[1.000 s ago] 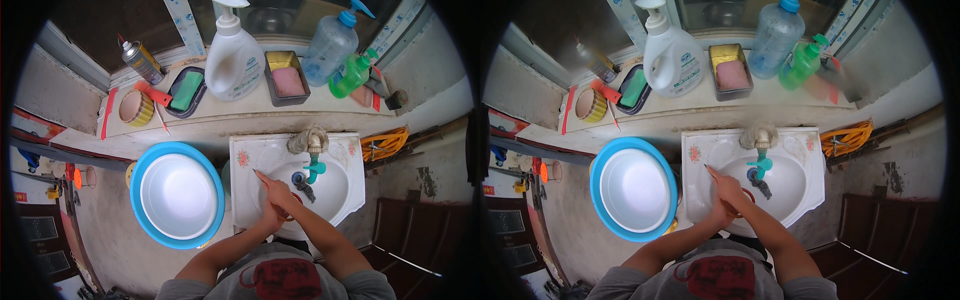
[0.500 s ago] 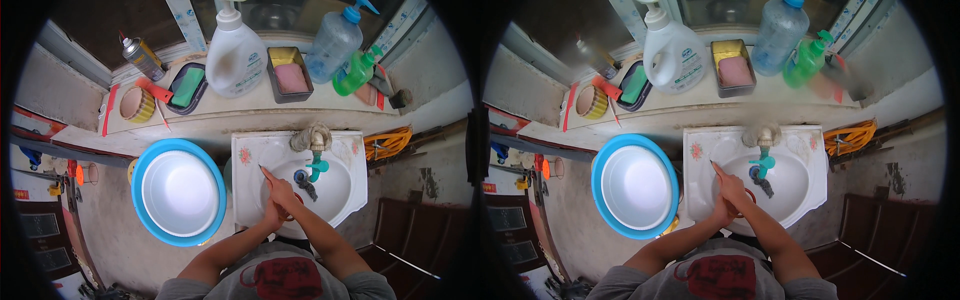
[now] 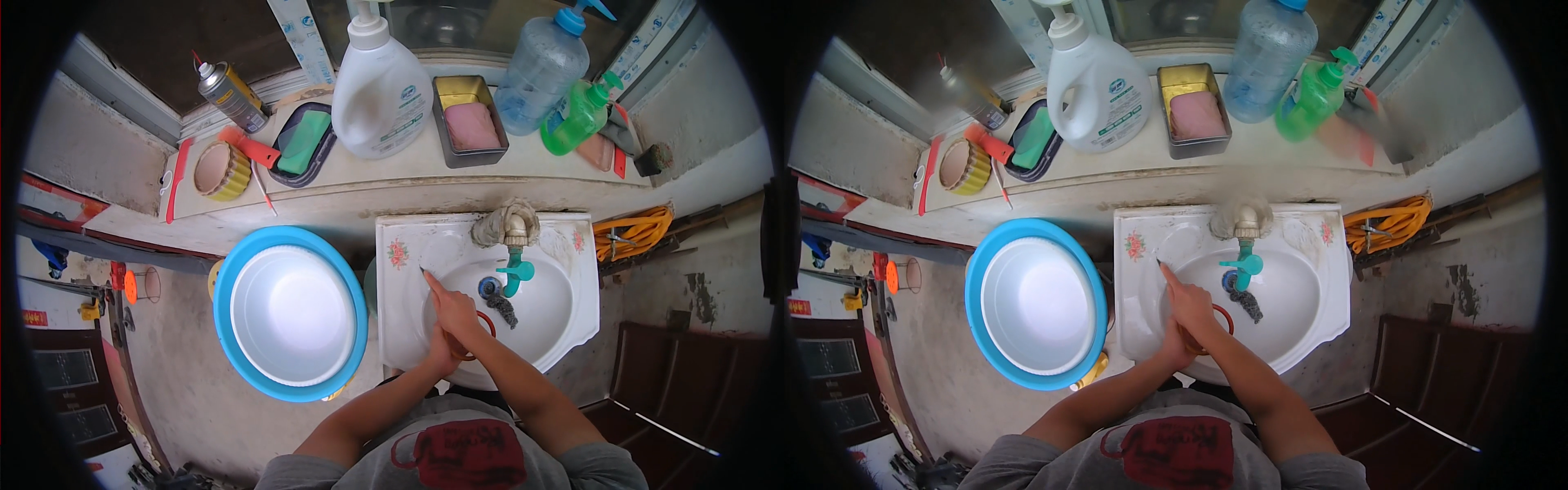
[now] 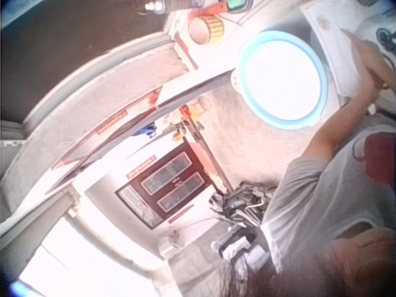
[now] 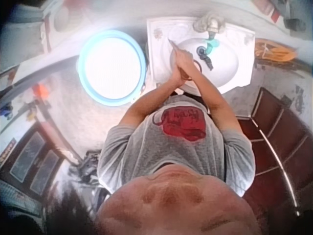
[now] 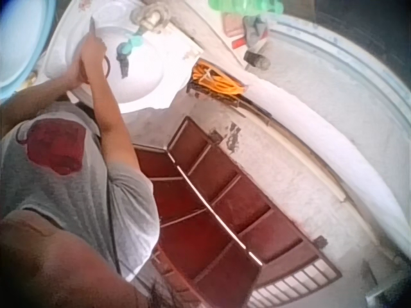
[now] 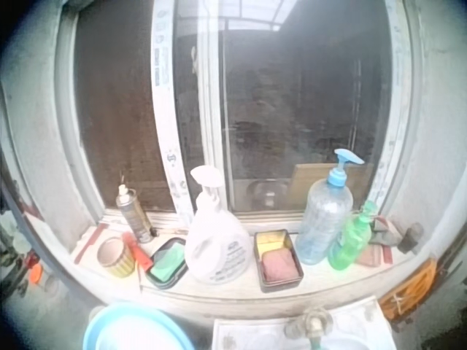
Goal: The person uses a pair of scissors to cut and remove a white plastic wrapping from a sink faucet. They then use the scissors to trim the material around the base of the faucet and its connection to the sink.
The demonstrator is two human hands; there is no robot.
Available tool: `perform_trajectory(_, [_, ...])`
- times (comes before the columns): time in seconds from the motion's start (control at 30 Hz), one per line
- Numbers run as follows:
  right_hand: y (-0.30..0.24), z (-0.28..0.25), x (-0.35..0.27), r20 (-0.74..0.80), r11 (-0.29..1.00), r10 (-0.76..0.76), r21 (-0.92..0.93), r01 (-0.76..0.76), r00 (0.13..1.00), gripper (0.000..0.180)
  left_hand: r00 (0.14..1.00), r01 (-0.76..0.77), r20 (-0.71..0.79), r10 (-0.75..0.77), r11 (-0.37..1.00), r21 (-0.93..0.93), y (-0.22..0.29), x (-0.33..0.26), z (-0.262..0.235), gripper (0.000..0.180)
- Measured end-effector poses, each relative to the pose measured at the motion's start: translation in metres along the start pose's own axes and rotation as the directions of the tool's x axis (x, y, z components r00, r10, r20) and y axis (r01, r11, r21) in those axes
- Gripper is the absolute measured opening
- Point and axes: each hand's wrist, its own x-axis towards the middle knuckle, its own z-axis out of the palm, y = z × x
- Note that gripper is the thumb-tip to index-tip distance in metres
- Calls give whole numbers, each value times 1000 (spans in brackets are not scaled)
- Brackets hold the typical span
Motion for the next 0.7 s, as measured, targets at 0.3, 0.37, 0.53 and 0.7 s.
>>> perform_trajectory(0.3, [-4,2,-4,-5,999,-8,-47,7,1000,46,998,5,55,-4,1000,-27,-1,1,-11,55])
perform_trajectory(0.37, [-1,2,1,-22,997,-13,-72,11,1000,46,997,14,77,-13,1000,-15,6,4,-8,52])
perform_trajectory(0.53, [1,8,-1,-13,990,8,-138,-10,1000,47,994,108,23,-107,993,-54,9,3,-3,52])
perform_trajectory(0.7, [-3,7,6,-65,991,-48,-129,39,997,47,990,1,140,4,999,-35,2,11,-17,51])
